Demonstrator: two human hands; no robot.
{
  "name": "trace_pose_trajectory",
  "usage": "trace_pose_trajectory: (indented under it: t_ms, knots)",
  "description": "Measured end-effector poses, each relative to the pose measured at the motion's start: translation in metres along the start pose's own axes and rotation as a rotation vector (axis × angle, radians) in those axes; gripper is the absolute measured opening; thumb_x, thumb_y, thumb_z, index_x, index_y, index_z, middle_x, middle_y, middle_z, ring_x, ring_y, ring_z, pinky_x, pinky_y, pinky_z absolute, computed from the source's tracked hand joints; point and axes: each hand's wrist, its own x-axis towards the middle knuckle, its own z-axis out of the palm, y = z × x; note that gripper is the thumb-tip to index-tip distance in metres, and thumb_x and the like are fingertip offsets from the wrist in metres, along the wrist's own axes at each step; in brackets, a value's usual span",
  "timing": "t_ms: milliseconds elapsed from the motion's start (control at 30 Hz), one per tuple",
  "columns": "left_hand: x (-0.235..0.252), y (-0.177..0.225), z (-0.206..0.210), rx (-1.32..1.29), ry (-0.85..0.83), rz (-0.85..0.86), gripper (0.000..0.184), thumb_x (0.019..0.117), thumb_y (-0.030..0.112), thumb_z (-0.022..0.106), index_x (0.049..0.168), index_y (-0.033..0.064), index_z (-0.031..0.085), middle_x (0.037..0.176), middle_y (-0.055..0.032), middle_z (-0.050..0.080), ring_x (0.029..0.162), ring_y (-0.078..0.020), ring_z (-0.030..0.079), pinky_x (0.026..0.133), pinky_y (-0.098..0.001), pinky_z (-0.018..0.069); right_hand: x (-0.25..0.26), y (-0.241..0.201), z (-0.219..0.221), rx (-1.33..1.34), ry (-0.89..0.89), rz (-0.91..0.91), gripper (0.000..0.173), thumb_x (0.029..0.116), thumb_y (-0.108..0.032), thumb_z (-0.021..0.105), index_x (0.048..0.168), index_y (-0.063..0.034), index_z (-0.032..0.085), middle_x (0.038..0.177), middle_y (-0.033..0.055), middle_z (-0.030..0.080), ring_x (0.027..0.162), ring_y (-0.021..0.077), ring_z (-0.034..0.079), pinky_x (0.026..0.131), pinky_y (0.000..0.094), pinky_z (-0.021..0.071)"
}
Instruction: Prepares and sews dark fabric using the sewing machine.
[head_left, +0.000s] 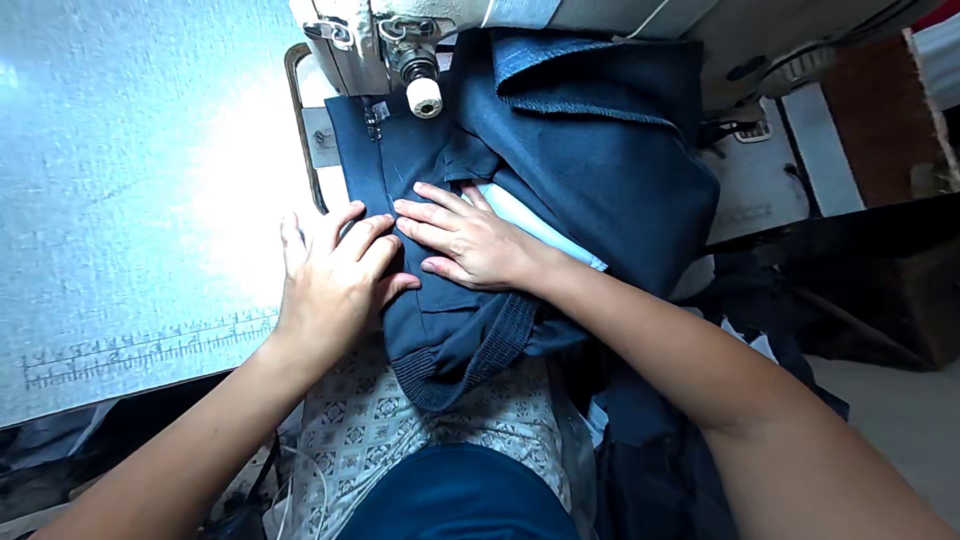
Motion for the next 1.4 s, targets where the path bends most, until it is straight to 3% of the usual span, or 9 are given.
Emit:
trace_pose_trajectory:
  t_ms: [600,800,900,967,1033,1133,1233,1300,1400]
  knots:
    - [0.053,-0.037,-0.004,0.004,-0.123,-0.074,0.046,0.0945,0.043,0.068,0.119,0.0039,0.069,0.148,-0.0232,0.053,0.146,-0.0573,0.031,0.103,-0.0887,0.0127,0.044,0.047,-0.017,-0.078,-0.012,-0.042,0.049,0.1036,-0.035,0.046,0.143,-0.0091,0.061,0.155,0.0106,0.051,0.149,0.0388,0.037,0.114,0.0667,0.0295]
    - [0.053,-0.019,-0.017,0.034,-0.145,-0.423,0.075,0.0845,0.045,0.082,0.13,-0.0089,0.056,0.154,-0.0366,0.035,0.14,-0.0604,0.035,0.105,-0.0789,0.0283,0.053,0.055,-0.018,-0.104,0.011,-0.069,0.051,0.1034,-0.038,0.047,0.142,-0.0086,0.061,0.154,0.0121,0.052,0.147,0.038,0.04,0.114,0.0639,0.0333]
    - [0.046,-0.001,-0.008,-0.224,-0.077,-0.568,0.044,0.0947,0.03,0.074,0.111,-0.0106,0.065,0.14,-0.0275,0.052,0.128,-0.0433,0.051,0.104,-0.0626,0.0418,0.058,0.05,-0.024,-0.133,-0.032,-0.027,0.052,0.1035,-0.038,0.049,0.143,-0.006,0.059,0.155,0.0137,0.05,0.147,0.0376,0.04,0.112,0.0622,0.0353]
    - [0.046,0.011,-0.005,-0.546,0.047,-0.673,0.02,0.0977,0.021,0.068,0.105,0.0025,0.066,0.101,-0.0024,0.069,0.09,-0.0079,0.067,0.081,-0.0308,0.0561,0.064,0.022,-0.042,-0.218,-0.196,0.146,0.051,0.1056,-0.036,0.05,0.148,-0.0073,0.053,0.16,0.0126,0.044,0.15,0.0363,0.036,0.116,0.0634,0.0303]
    - [0.043,0.023,-0.012,-0.909,0.051,-0.795,0.019,0.0983,0.017,0.067,0.113,0.0142,0.056,0.086,0.0083,0.068,0.071,0.0034,0.067,0.066,-0.0178,0.0585,0.068,-0.026,-0.057,-0.229,-0.302,0.373,0.041,0.1052,-0.02,0.054,0.142,-0.0031,0.058,0.159,0.0168,0.045,0.152,0.04,0.033,0.12,0.0687,0.0168]
    - [0.029,0.039,-0.018,-0.935,0.086,-0.886,0.054,0.0915,0.016,0.072,0.133,0.0152,0.038,0.1,0.0051,0.059,0.076,0.0034,0.062,0.066,-0.0174,0.0549,0.06,-0.087,-0.057,-0.257,-0.326,0.472,0.031,0.1007,-0.003,0.055,0.128,0.0055,0.066,0.147,0.0223,0.054,0.148,0.0408,0.037,0.12,0.0659,0.02]
    - [0.012,0.029,-0.005,-0.758,0.126,-0.79,0.082,0.0905,0.022,0.072,0.155,0.012,0.022,0.13,-0.0092,0.056,0.098,-0.0074,0.065,0.082,-0.0285,0.0565,0.049,-0.105,-0.035,-0.163,-0.328,0.553,0.04,0.1055,0.001,0.041,0.143,0.009,0.052,0.154,0.0234,0.047,0.148,0.0391,0.038,0.117,0.0648,0.0266]
    - [0.012,0.026,0.001,-0.647,0.117,-0.769,0.09,0.0912,0.024,0.073,0.16,0.0129,0.016,0.129,-0.0186,0.061,0.098,-0.0203,0.069,0.082,-0.0417,0.0577,0.047,-0.102,-0.024,-0.104,-0.307,0.638,0.045,0.1077,-0.002,0.036,0.152,0.0042,0.043,0.162,0.0188,0.04,0.151,0.0365,0.035,0.117,0.0653,0.0263]
    - [0.014,0.028,0.0,-0.609,0.073,-0.777,0.097,0.0909,0.026,0.073,0.163,0.0168,0.009,0.124,-0.0212,0.065,0.09,-0.0268,0.071,0.077,-0.0473,0.0581,0.043,-0.096,-0.02,-0.092,-0.281,0.656,0.047,0.1074,-0.003,0.037,0.154,-0.0009,0.043,0.162,0.0152,0.04,0.152,0.0339,0.034,0.115,0.0674,0.0291]
